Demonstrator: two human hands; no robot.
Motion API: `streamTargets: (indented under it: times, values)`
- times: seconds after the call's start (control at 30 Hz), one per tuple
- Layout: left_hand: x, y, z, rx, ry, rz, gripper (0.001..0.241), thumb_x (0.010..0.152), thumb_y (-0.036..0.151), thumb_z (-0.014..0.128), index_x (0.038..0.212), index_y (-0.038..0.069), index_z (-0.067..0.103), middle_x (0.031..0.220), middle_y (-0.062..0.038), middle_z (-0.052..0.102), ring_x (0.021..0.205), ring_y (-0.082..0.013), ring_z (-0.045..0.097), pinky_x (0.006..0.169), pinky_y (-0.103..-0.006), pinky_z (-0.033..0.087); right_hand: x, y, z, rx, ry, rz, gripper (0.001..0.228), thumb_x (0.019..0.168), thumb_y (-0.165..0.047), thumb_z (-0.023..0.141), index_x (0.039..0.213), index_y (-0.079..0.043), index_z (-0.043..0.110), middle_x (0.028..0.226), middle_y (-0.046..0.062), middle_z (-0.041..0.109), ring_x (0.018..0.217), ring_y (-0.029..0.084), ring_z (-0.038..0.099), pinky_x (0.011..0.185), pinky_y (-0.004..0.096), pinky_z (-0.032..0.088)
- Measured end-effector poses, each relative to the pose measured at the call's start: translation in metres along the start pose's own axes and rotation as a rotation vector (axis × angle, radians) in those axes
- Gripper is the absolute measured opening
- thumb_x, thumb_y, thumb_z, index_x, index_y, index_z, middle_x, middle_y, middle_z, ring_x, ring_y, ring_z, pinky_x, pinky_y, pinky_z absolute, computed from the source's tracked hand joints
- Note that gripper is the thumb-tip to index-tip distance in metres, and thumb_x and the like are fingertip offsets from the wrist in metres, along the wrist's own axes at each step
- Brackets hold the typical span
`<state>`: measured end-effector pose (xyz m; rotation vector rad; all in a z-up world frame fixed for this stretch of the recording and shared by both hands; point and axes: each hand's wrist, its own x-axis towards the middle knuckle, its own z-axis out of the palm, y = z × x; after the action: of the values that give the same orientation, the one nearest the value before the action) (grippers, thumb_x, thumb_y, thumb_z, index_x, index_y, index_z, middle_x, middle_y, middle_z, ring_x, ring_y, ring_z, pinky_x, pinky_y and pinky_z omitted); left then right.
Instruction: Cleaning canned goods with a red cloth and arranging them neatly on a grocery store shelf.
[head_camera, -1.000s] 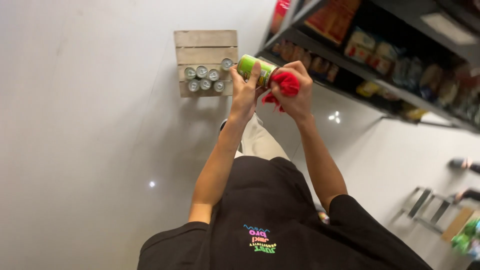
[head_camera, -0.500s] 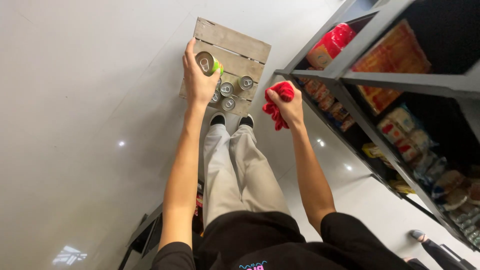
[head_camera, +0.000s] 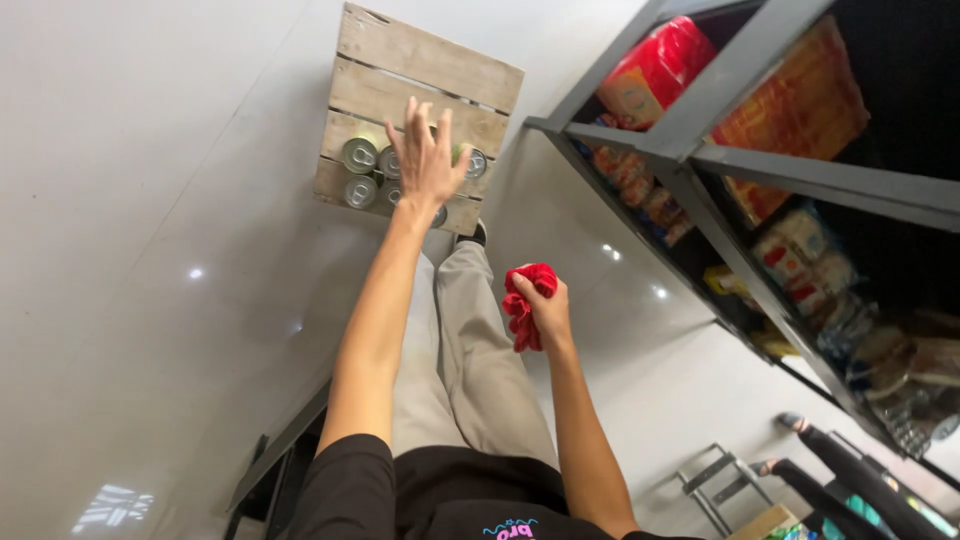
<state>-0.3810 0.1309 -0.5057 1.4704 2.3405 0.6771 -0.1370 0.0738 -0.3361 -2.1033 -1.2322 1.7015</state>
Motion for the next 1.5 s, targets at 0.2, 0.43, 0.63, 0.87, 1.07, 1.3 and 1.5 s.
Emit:
streamTargets:
  times: [0.2,0.43,0.63,0.87,1.07,1.3,1.5]
  values:
    - [-0.017,0.049,0.003,0.42,-0.363,0.164,0.067,0.089,0.021,0.077,0.149,0.013,0.048,0.146,-0.017,0.055,0.15,-0.0336,0.034,0.119,-0.0637,0.018,-0.032,-0.024,-0.008,0.072,0.089,-0.056,0.036,0.084,-0.031,0.087,0.112,-0.01,0.078,0.087,0.012,0.074,0.082,0.017,0.066,0.081,0.034,0.054]
    - [-0.018,0.06,-0.002,0.324,-0.371,0.199,0.046,0.092,0.013,0.068,0.137,0.015,0.058,0.145,-0.017,0.057,0.13,-0.042,0.058,0.107,-0.0615,0.043,-0.072,-0.101,-0.04,0.176,0.169,-0.207,0.037,0.082,-0.034,0.089,0.111,-0.014,0.079,0.086,0.012,0.075,0.081,0.018,0.068,0.081,0.035,0.055]
    - [-0.049,0.193,-0.15,-0.527,-0.29,0.141,0.073,0.064,0.009,0.082,0.132,0.02,0.059,0.115,-0.008,0.051,0.106,-0.039,0.066,0.086,-0.0506,0.058,-0.108,-0.144,-0.1,0.193,0.191,-0.368,0.027,0.086,-0.03,0.082,0.108,-0.016,0.075,0.064,0.016,0.071,0.045,0.026,0.068,0.049,0.033,0.056]
    - [-0.113,0.368,-0.273,-1.402,-0.237,0.16,0.081,0.074,0.004,0.08,0.149,0.008,0.048,0.137,-0.016,0.052,0.125,-0.032,0.058,0.104,-0.0441,0.052,-0.192,-0.15,-0.197,0.212,0.352,-0.969,0.036,0.093,-0.028,0.081,0.121,-0.009,0.068,0.108,0.016,0.069,0.102,0.03,0.068,0.099,0.049,0.049]
    - [-0.16,0.462,-0.263,-1.515,-0.244,0.089,0.048,0.106,0.048,0.054,0.135,0.011,0.049,0.108,-0.012,0.063,0.102,-0.0159,0.061,0.093,-0.0329,0.051,-0.28,-0.142,-0.253,0.084,0.495,-1.38,0.021,0.092,-0.013,0.079,0.102,-0.005,0.063,0.115,0.01,0.052,0.107,0.033,0.059,0.099,0.051,0.044]
    - [-0.231,0.522,-0.26,-1.027,-0.491,0.266,0.066,0.102,0.079,0.029,0.107,0.016,0.046,0.082,-0.007,0.056,0.067,-0.018,0.054,0.064,-0.0355,0.043,-0.309,-0.115,-0.322,0.37,0.957,-1.363,0.015,0.104,-0.018,0.065,0.096,-0.012,0.055,0.105,0.001,0.046,0.099,0.015,0.05,0.096,0.034,0.035]
    - [-0.23,0.549,-0.27,-1.074,-0.381,0.133,0.069,0.096,0.082,0.047,0.097,0.014,0.058,0.086,-0.008,0.06,0.082,-0.0209,0.058,0.072,-0.0402,0.043,-0.327,-0.055,-0.301,0.244,0.977,-1.4,0.023,0.098,-0.012,0.072,0.089,-0.007,0.051,0.099,0.004,0.046,0.096,0.028,0.051,0.094,0.038,0.036]
